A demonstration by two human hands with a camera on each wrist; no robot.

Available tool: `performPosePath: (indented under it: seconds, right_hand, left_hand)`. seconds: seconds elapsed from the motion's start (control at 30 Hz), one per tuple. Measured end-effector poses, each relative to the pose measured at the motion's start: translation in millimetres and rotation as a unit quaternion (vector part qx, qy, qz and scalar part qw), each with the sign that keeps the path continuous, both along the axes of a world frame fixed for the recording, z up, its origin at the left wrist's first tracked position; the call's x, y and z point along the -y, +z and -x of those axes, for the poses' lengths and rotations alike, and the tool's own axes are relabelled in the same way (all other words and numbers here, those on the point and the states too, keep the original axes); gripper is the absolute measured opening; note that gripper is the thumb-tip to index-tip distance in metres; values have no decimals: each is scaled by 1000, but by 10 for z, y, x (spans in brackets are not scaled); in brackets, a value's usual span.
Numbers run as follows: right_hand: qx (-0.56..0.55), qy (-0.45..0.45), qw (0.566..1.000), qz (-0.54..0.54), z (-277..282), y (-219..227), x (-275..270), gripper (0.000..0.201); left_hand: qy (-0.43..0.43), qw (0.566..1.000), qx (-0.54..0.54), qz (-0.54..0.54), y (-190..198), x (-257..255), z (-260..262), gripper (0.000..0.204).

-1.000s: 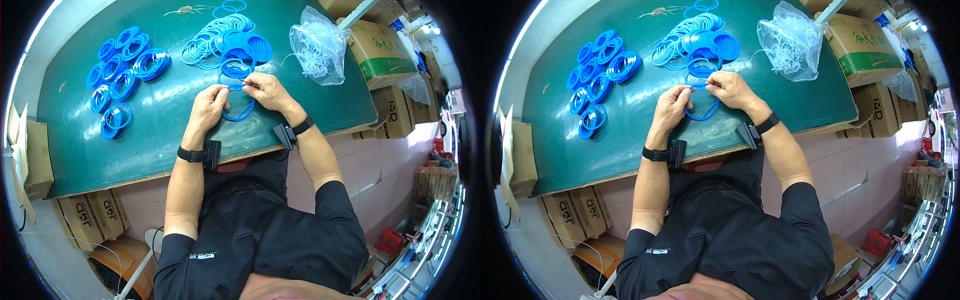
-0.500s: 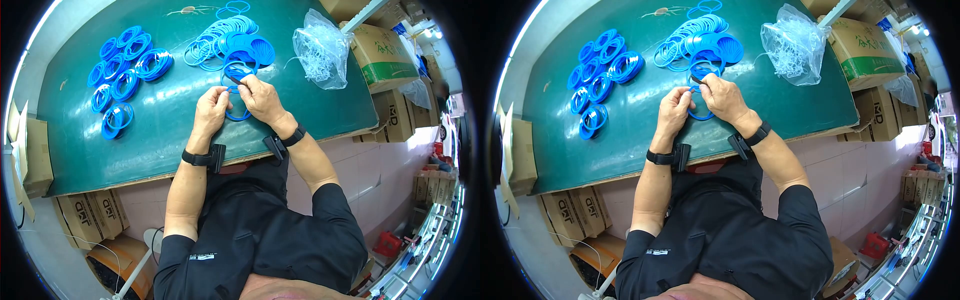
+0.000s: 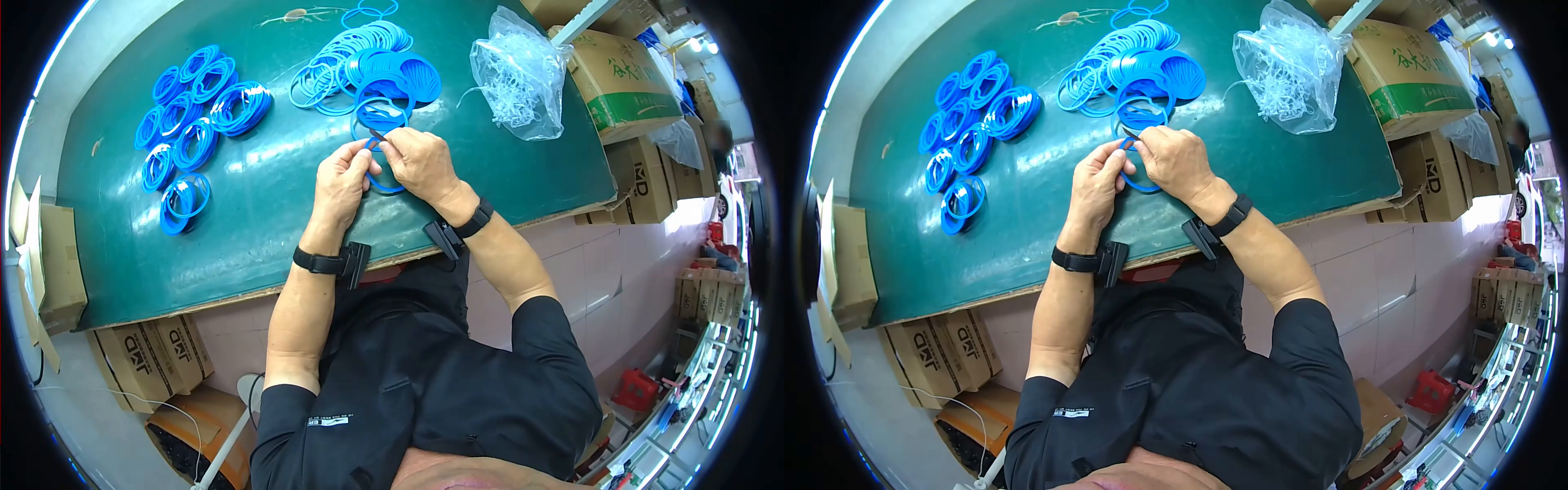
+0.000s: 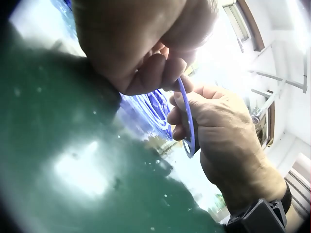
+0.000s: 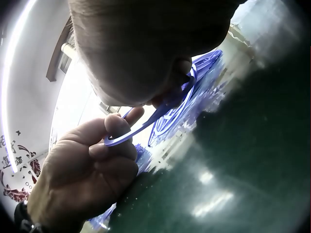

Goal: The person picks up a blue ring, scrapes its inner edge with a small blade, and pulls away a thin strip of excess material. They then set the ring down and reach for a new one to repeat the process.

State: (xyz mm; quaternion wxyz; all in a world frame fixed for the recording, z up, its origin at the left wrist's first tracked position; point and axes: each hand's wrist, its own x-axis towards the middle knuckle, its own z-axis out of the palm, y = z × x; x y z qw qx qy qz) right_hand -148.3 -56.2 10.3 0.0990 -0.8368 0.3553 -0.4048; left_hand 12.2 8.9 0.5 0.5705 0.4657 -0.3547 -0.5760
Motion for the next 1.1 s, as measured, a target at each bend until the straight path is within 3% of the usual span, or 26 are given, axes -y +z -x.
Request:
performPosePath:
  seconds: [0.3,0.4,0.6,0.8,1.0,1.1]
  right_hand:
    - [-16,45,998,51,-5,45,-24,8]
    - [-12,-12,999,48,8,73,-26,9]
    - [-15,24,997,70,-27,21,-32,12]
    - [-5,-29,998,62,-11,49,-33,12]
    - [-5,19,996,84,-38,31,-37,12]
    - [13,-19,995,97,-26,112,-47,12]
  left_hand:
    - [25,998,-64,-14,-15,4,-5,25]
    - [17,998,-59,-7,13,14,12,25]
    - [5,998,-55,-10,-19,20,6,26]
    - [13,998,-62,8,-19,21,16,25]
    - [26,997,-76,9,-52,38,35,25]
    - [18,997,-71,11,-49,22,12,25]
